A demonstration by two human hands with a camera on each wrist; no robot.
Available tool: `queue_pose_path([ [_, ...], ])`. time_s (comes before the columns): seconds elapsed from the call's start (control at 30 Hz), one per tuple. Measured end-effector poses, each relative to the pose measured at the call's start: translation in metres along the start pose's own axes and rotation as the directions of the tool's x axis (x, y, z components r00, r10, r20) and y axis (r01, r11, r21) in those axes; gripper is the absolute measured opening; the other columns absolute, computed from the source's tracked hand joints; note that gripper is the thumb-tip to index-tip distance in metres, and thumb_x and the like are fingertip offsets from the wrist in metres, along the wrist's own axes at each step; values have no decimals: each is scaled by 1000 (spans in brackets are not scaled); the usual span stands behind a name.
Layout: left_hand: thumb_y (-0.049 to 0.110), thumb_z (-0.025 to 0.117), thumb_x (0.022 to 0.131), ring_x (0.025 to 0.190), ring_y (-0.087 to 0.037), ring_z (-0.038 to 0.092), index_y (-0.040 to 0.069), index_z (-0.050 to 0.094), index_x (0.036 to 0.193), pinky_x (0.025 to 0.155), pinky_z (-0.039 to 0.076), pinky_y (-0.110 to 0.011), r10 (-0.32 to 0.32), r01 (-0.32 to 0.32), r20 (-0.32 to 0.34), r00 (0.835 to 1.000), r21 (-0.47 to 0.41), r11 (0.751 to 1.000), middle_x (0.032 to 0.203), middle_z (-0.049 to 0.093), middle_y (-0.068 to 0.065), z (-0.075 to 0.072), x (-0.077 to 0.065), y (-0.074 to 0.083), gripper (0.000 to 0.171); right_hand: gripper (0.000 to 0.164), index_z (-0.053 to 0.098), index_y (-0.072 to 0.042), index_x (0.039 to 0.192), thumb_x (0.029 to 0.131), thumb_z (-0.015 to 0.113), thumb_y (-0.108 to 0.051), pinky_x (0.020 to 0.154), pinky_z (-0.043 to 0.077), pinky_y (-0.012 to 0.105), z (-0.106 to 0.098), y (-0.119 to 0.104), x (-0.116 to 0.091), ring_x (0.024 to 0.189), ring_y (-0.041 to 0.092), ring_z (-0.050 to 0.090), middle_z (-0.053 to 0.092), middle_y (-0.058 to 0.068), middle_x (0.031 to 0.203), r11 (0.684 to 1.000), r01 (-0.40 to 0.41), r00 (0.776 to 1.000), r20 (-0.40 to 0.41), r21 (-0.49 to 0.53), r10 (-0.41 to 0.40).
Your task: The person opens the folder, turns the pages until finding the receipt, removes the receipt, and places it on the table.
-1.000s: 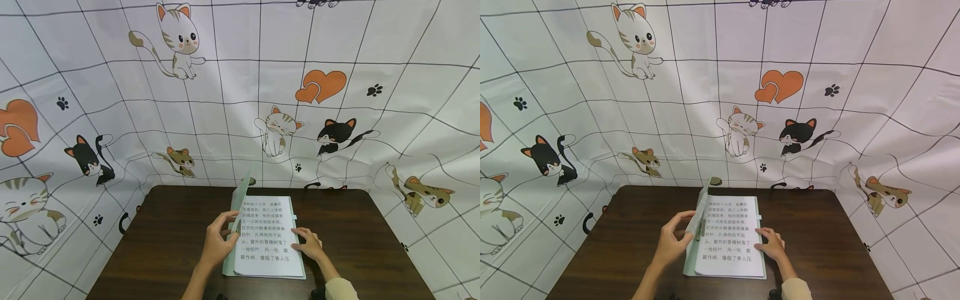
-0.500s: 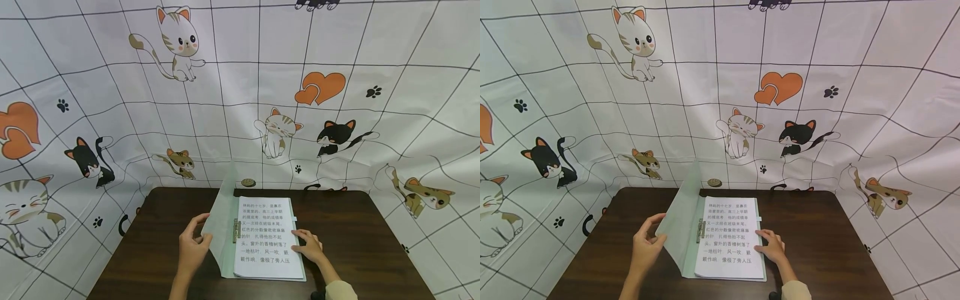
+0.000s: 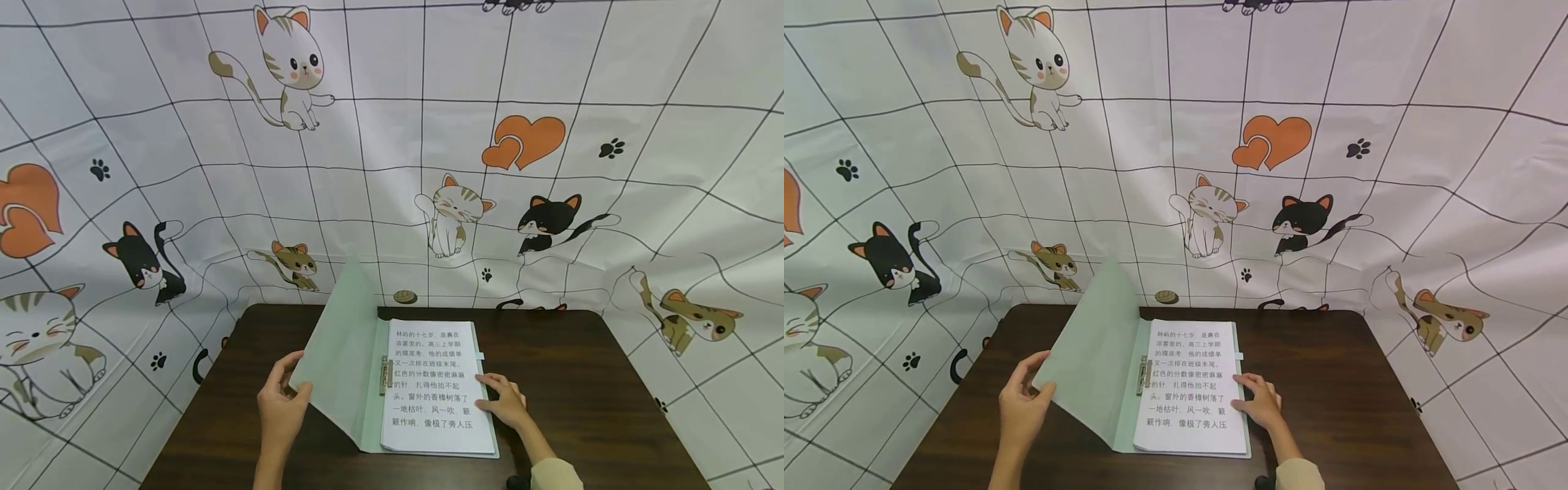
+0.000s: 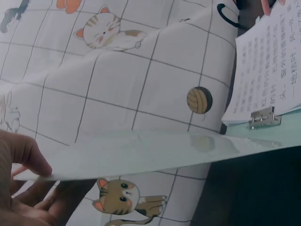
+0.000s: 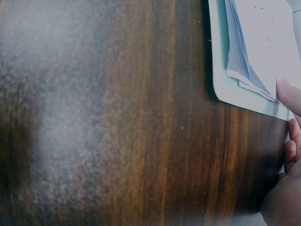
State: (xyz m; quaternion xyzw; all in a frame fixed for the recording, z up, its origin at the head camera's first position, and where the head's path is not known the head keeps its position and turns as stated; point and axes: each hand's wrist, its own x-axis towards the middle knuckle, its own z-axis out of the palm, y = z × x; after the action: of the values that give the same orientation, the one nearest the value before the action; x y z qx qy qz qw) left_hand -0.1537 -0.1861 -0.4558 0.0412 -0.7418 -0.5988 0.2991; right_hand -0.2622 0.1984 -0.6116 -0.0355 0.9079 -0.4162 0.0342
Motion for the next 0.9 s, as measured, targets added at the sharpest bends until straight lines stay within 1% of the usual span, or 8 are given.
queue_pose_path([
  [0.13, -20, 52, 77, 51, 3, 43, 1, 63, 120, 38, 31, -18, -14, 23, -112, 994, 84, 996, 106, 67, -20, -5, 2, -8, 50, 55, 63, -10, 130, 77, 78, -18, 96, 20, 59, 0, 0, 1, 128, 42, 36, 50, 17, 140, 1000, 4, 1000, -12, 5, -4],
  [0.23, -16, 54, 77, 42, 4, 30, 3, 63, 121, 38, 29, -18, -15, 50, -211, 977, 161, 986, 112, 67, -22, -9, 1, -16, 49, 56, 62, -10, 130, 78, 78, -18, 97, 20, 60, 0, 0, 2, 129, 42, 35, 49, 17, 141, 1000, 1, 1000, -1, 7, -1],
  [0.47, -13, 53, 77, 43, 2, 28, 6, 62, 125, 40, 29, -19, -39, 112, -318, 947, 215, 970, 110, 66, -20, -13, -3, -35, 52, 57, 62, -9, 131, 77, 79, -19, 97, 19, 60, 0, 1, 1, 128, 41, 35, 48, 17, 142, 1000, -1, 1000, 7, 6, 1],
  [0.6, -12, 54, 76, 47, -5, 30, 5, 62, 125, 44, 29, -19, -16, 115, -374, 927, 244, 963, 118, 63, -16, -11, -3, -44, 53, 57, 62, -9, 131, 77, 78, -19, 97, 19, 59, 1, 2, 0, 128, 41, 35, 49, 17, 141, 1000, 3, 1000, 1, 3, -3],
  [0.67, -12, 54, 76, 63, -12, 49, 3, 61, 127, 58, 39, -22, -3, 113, -395, 918, 255, 960, 124, 61, -17, -9, -4, -48, 53, 56, 62, -9, 130, 77, 78, -19, 96, 20, 59, 1, 2, 0, 128, 41, 36, 49, 17, 141, 1000, 4, 1000, -5, 4, -4],
  [0.73, -12, 54, 77, 92, -26, 58, 0, 58, 130, 79, 44, -35, 1, 111, -417, 909, 245, 963, 133, 55, -20, -6, -4, -52, 55, 56, 62, -9, 130, 77, 78, -19, 96, 20, 58, 1, 2, 1, 127, 41, 36, 49, 17, 141, 1000, 6, 1000, -11, 6, -6],
  [0.83, -12, 53, 78, 130, -44, 38, -3, 53, 135, 96, 32, -59, 14, 95, -448, 894, 219, 971, 149, 39, -22, -3, -6, -59, 58, 55, 63, -8, 129, 77, 78, -18, 96, 20, 58, 2, 2, 1, 127, 41, 36, 49, 18, 141, 1000, 9, 1000, -19, 12, -9],
  [0.9, -12, 54, 77, 137, -45, 28, -5, 50, 137, 101, 27, -65, 50, 73, -473, 880, 239, 968, 157, 29, -20, -1, -8, -66, 61, 55, 63, -8, 129, 77, 78, -19, 97, 20, 58, 2, 3, 1, 127, 41, 36, 49, 18, 141, 1000, 8, 1000, -22, 14, -7],
])
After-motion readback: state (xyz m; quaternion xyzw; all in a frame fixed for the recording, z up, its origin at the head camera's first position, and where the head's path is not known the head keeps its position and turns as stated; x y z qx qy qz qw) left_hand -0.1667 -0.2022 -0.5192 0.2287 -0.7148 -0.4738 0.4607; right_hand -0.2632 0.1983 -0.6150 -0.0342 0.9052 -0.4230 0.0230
